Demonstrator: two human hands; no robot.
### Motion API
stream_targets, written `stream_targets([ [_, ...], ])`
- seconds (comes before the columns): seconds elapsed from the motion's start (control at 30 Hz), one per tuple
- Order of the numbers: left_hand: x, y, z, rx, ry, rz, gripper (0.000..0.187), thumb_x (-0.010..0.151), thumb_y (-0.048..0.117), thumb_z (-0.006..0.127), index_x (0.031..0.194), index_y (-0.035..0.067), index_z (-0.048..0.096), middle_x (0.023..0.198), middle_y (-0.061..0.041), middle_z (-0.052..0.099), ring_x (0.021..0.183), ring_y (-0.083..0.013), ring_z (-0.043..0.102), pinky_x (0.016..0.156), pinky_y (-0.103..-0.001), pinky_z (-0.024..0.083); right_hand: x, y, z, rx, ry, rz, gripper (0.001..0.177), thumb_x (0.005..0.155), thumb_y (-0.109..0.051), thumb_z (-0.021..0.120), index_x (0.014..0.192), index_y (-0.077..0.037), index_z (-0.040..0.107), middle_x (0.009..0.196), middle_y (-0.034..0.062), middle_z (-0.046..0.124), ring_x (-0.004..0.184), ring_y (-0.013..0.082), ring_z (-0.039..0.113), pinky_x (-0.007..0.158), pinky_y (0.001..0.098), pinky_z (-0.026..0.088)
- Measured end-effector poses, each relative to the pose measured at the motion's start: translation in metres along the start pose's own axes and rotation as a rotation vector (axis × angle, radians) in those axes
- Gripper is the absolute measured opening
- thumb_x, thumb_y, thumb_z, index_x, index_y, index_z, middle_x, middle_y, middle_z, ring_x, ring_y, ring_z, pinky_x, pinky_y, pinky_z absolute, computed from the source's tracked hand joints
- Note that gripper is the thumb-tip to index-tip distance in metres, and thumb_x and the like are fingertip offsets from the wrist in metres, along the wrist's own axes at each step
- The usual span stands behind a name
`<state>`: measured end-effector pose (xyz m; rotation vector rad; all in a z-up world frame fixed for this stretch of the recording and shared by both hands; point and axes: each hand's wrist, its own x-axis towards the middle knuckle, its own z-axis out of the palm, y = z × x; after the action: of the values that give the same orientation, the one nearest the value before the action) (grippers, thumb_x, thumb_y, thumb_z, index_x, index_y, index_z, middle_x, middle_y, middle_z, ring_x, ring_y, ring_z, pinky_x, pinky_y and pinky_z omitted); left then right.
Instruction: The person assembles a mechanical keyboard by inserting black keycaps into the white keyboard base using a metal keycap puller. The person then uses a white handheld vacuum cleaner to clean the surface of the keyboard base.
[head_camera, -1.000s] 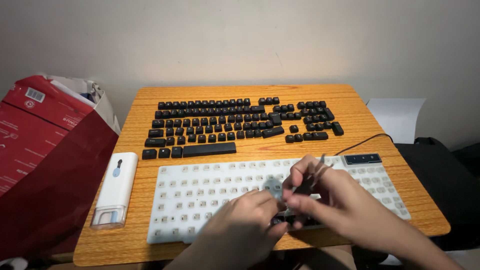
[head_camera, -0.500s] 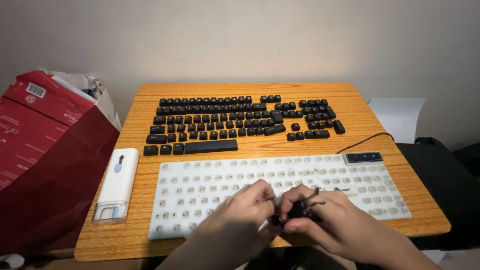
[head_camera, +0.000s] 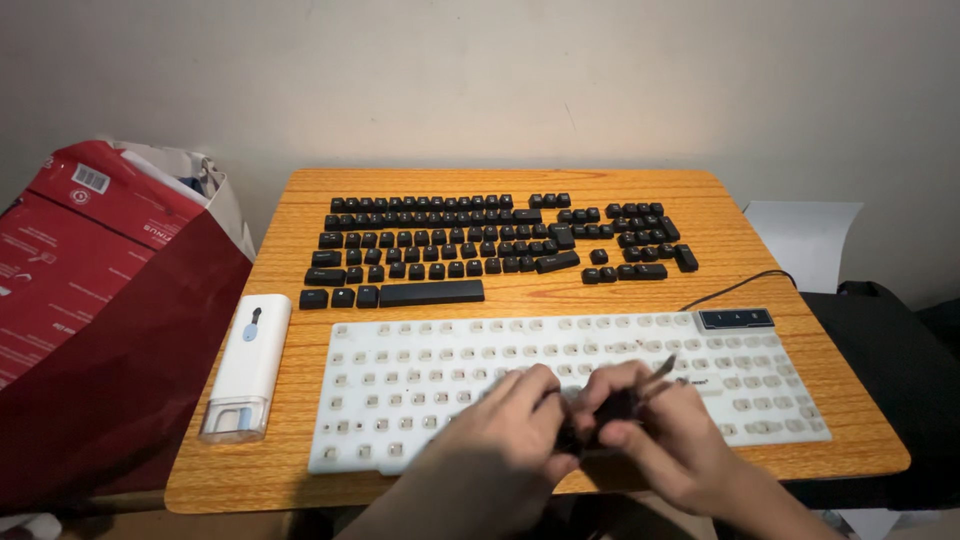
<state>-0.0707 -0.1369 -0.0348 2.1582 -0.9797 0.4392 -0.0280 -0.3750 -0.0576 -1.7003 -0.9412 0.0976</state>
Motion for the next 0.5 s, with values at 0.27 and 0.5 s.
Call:
stream_targets([
  [0.27, -0.003, 0.002, 0.02, 0.416, 0.003, 0.024, 0.019, 0.088, 0.014, 0.066, 0.091, -0.004, 0.062, 0.097, -0.016, 0.059, 0.091, -0.0283, 0.064, 0.076, -0.036, 0.057, -0.006, 0.009, 0.002, 0.178, 0.066, 0.036, 0.026, 0.105, -0.02, 0.06, 0.119, 0.001, 0.051, 0.102, 0.011, 0.067, 0.096, 0.0168, 0.064, 0.088, 0.033, 0.056],
  [0.5, 0.0, 0.005, 0.018, 0.405, 0.044, 0.016, 0.023, 0.089, 0.012, 0.063, 0.101, -0.008, 0.059, 0.105, -0.022, 0.061, 0.096, -0.0321, 0.066, 0.08, -0.039, 0.058, 0.001, 0.014, 0.003, 0.362, 0.205, 0.123, 0.024, 0.105, -0.021, 0.055, 0.118, -0.002, 0.047, 0.095, 0.0123, 0.064, 0.075, 0.0134, 0.053, 0.066, 0.0289, 0.046],
])
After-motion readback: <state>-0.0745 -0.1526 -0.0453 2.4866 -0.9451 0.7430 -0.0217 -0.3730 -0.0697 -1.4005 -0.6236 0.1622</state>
